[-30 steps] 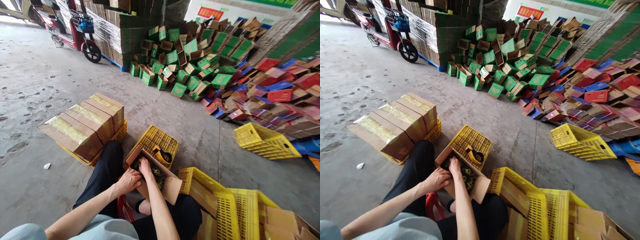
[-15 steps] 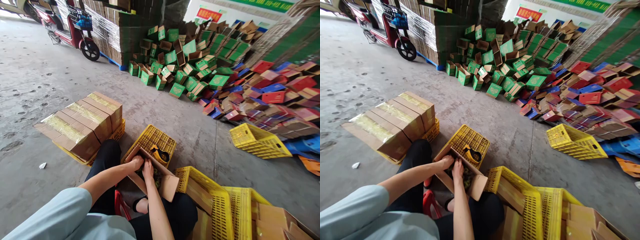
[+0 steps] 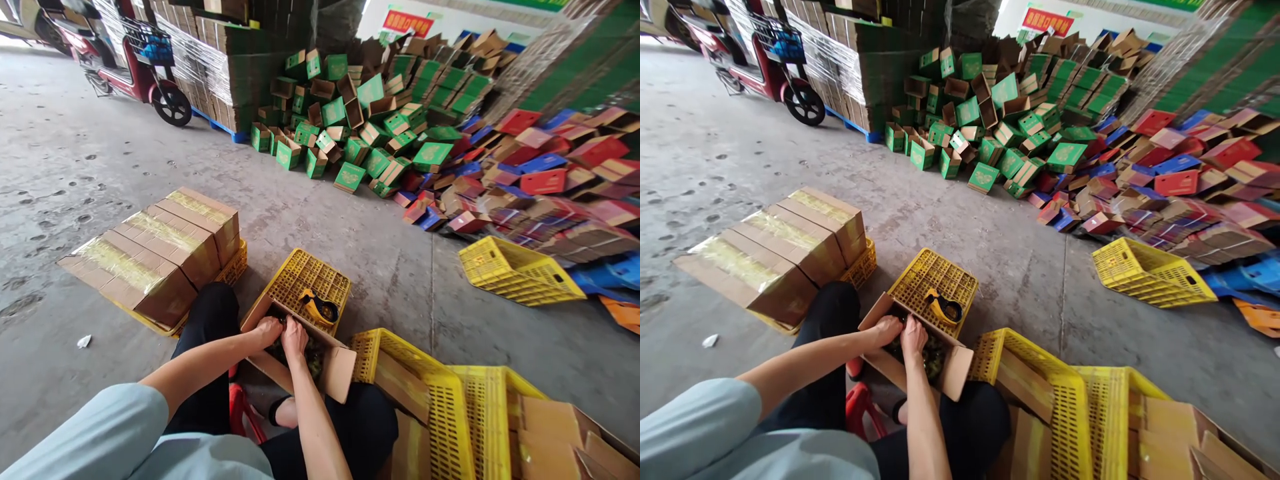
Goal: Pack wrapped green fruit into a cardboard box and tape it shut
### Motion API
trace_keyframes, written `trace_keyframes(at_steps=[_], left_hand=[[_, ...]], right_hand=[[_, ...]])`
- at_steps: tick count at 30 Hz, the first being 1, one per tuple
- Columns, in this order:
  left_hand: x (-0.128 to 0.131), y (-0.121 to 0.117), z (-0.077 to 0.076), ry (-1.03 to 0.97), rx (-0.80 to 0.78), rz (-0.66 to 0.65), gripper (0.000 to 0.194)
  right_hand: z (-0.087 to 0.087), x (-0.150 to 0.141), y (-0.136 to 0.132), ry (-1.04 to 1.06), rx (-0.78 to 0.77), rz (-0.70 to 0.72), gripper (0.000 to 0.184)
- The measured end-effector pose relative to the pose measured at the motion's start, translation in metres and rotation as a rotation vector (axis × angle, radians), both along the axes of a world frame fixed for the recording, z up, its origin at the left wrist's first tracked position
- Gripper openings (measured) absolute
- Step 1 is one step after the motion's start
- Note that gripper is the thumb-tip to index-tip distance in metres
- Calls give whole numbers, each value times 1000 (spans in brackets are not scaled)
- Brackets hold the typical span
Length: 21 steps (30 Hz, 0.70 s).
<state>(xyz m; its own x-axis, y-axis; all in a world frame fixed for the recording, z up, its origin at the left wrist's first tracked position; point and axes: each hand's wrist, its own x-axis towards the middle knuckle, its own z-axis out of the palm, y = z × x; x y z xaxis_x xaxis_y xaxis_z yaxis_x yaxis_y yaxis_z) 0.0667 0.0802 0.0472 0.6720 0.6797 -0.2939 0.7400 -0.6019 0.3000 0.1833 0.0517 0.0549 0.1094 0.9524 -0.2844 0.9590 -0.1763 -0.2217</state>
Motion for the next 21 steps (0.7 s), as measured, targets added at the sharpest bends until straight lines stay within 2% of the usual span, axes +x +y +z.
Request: trace_keyframes(at_steps=[5,8,16,21], left_hand=[[-4,-14,-2,90,6,62,24],[-5,-17,-3,104,15,79,32],[-1,-8,-12,76,-6,116,45],[-2,-12,-7,32,-20,117,50]], right_hand=[[-2,-10,-3,37,-14,-23,43],[-1,-6,-8,69,-10,-7,45],[-1,71,-43,48,30,-136,44],[-12,73,-50,105,132,-133,36]])
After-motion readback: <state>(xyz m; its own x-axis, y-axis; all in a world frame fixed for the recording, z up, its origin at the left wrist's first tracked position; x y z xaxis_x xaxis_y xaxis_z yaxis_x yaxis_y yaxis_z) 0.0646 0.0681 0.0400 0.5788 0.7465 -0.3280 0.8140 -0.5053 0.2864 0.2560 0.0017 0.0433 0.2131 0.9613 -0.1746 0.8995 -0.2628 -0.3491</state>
